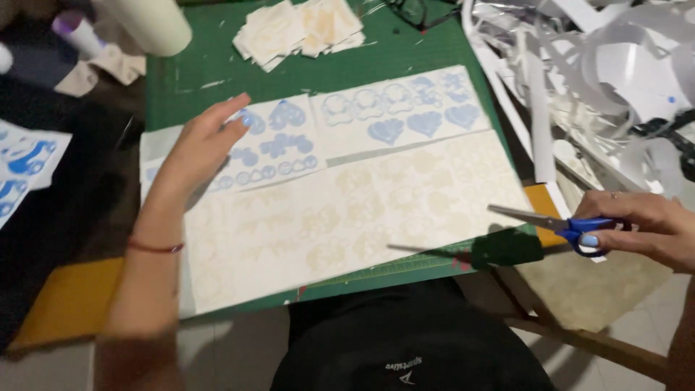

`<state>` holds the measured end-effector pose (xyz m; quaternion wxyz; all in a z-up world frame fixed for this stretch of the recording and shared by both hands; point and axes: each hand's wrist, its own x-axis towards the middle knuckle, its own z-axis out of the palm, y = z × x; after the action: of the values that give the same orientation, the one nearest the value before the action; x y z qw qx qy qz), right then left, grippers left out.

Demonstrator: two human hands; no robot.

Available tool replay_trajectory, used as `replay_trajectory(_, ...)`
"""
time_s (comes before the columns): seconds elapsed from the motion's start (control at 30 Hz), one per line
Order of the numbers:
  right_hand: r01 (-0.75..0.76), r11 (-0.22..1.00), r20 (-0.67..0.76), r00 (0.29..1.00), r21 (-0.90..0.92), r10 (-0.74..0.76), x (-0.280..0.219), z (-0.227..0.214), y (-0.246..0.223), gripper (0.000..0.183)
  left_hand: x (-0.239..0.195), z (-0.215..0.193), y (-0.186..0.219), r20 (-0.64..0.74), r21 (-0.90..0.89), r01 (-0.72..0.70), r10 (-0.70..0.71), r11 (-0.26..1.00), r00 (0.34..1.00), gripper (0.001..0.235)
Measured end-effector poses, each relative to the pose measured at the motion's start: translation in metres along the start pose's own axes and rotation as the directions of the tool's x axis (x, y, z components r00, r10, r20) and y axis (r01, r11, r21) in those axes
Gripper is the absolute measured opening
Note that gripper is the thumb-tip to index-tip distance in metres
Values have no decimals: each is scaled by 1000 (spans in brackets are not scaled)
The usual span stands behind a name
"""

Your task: Folding, smoothing, and cutting a large sheet of stickers into smaller sections using scissors on a cutting mat.

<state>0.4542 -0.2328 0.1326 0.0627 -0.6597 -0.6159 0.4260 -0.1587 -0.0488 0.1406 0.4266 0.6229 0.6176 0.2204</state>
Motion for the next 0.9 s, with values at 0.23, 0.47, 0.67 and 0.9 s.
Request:
replay_trajectory(0.23,-210,976,-120,969,56,215,17,39,-29,29,-67,-15,-140,148,410,-179,128,895,981,64)
replay_trajectory(0.47,418,770,-341,899,481,-275,69,130,-73,20,-169,97,-125,-35,945,-144,528,293,848,69)
replay_trajectory(0.67,413,611,-390,903,675,-180,105,186,-112,13,-169,116,-136,-85,840,-193,474,508,877,76)
replay_trajectory(0.9,418,658,-396,897,626,-194,112,198,-98,14,-192,67,-184,-350,859,33,538,512,767,67)
